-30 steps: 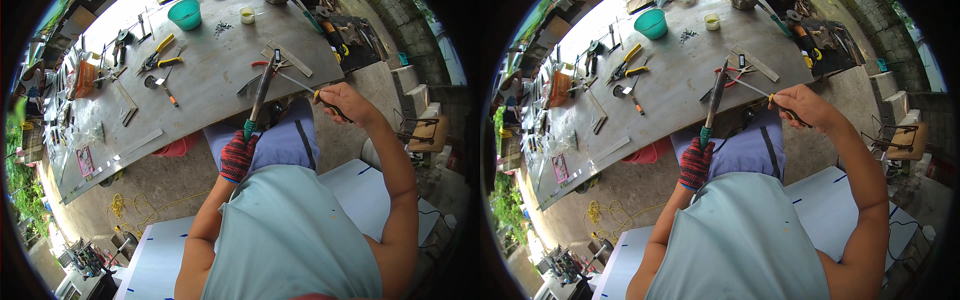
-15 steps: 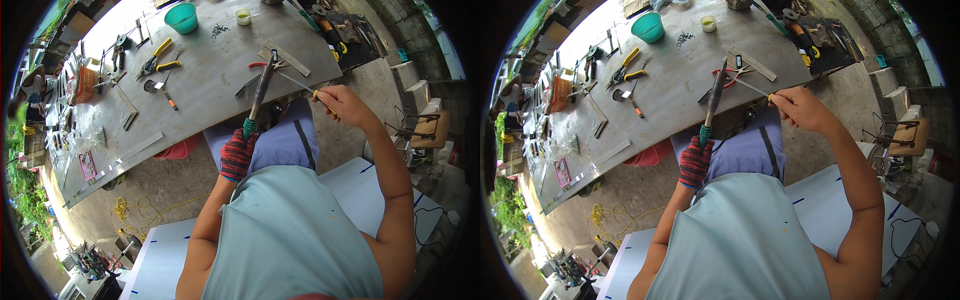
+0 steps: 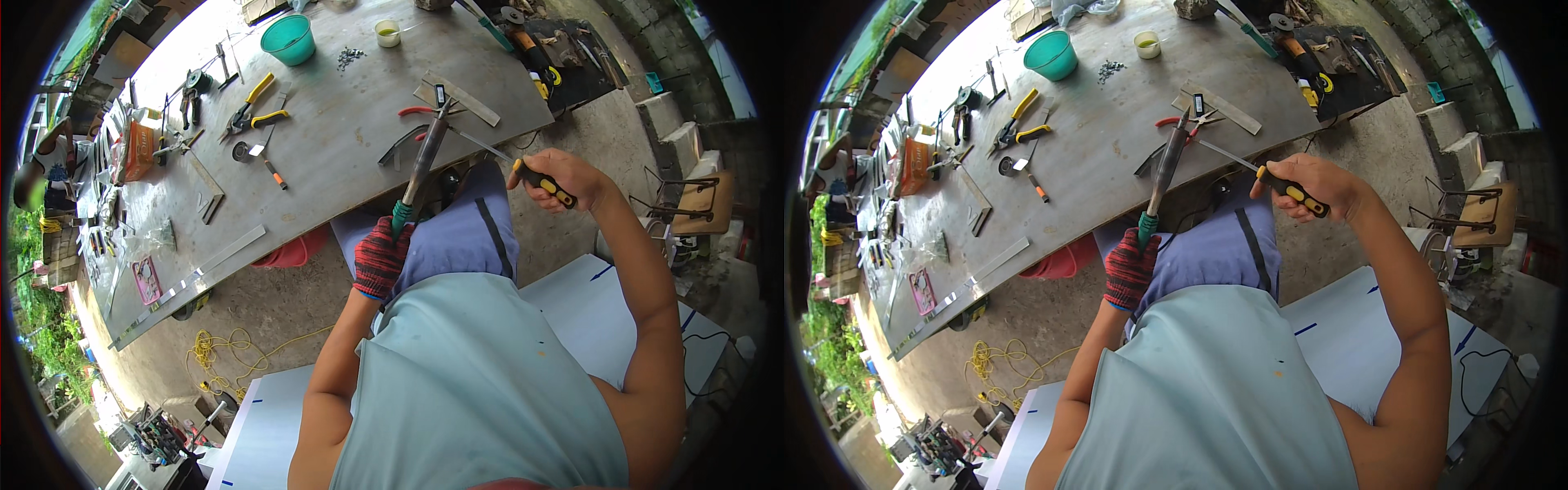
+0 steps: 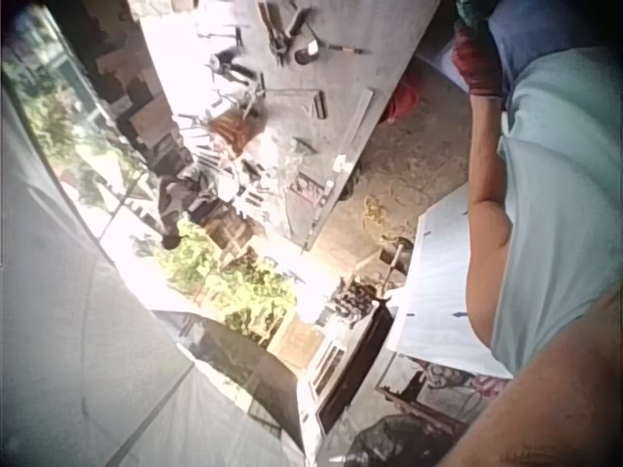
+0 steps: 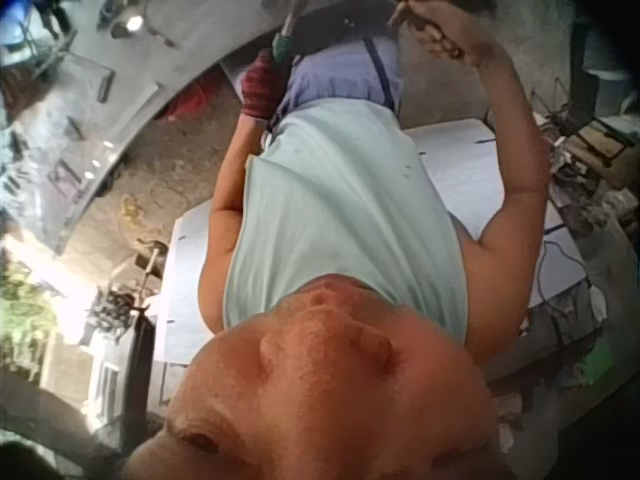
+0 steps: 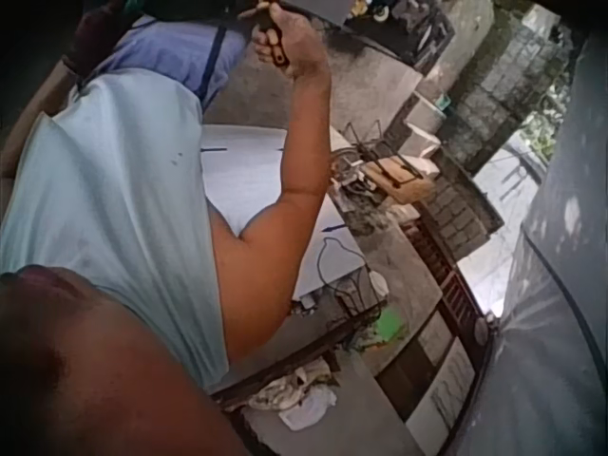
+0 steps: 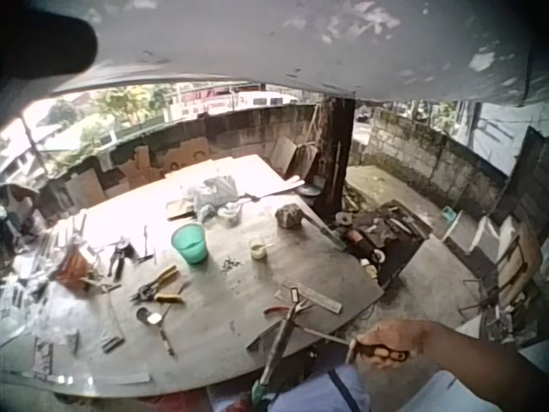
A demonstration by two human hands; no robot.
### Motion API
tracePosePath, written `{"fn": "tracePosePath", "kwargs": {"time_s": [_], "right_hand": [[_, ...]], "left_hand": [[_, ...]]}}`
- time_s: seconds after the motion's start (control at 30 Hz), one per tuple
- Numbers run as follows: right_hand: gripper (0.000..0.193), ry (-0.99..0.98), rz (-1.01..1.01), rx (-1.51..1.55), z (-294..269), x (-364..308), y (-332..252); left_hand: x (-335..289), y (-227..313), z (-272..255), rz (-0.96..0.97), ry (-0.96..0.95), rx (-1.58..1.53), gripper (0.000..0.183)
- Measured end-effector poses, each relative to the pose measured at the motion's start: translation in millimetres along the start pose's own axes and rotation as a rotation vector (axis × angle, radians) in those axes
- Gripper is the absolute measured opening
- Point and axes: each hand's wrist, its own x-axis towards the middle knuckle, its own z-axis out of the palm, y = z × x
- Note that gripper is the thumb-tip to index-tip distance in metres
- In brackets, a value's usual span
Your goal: The recorder is assembling small metal components, involving soldering, filing, and using pliers.
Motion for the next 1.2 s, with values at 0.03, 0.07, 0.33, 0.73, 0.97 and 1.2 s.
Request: {"fn": "tracePosePath", "kwargs": {"time_s": [0.03,0.07,0.33,0.73,0.97,1.2], "right_hand": [[0.04,0.157,-0.076,-0.135,6.9,1.9,3.2],[0.038,0.315,-0.149,-0.268,14.3,3.5,5.3],[0.031,0.511,-0.367,-0.923,17.2,0.8,-1.0],[0.037,0.044,-0.012,-0.102,-4.7,-3.8,-3.5],[0.042,-0.108,0.015,0.091,-10.8,-8.3,24.2],[0.044,-0.08,-0.097,0.082,-8.2,-3.9,37.8]], "left_hand": [[0.0,3.5,0.3,-0.037,-0.02,-0.035,0.031],[-0.4,6.9,-0.2,-0.076,-0.044,-0.07,0.031],[4.9,10.2,0.5,-0.038,-0.021,-0.02,0.03],[-0.5,-2.4,-0.1,0.05,0.071,0.035,0.026],[7.8,-7.4,-6.1,0.19,0.157,0.077,0.024],[14.5,-8.6,-7.0,0.221,0.122,0.033,0.025]]}}
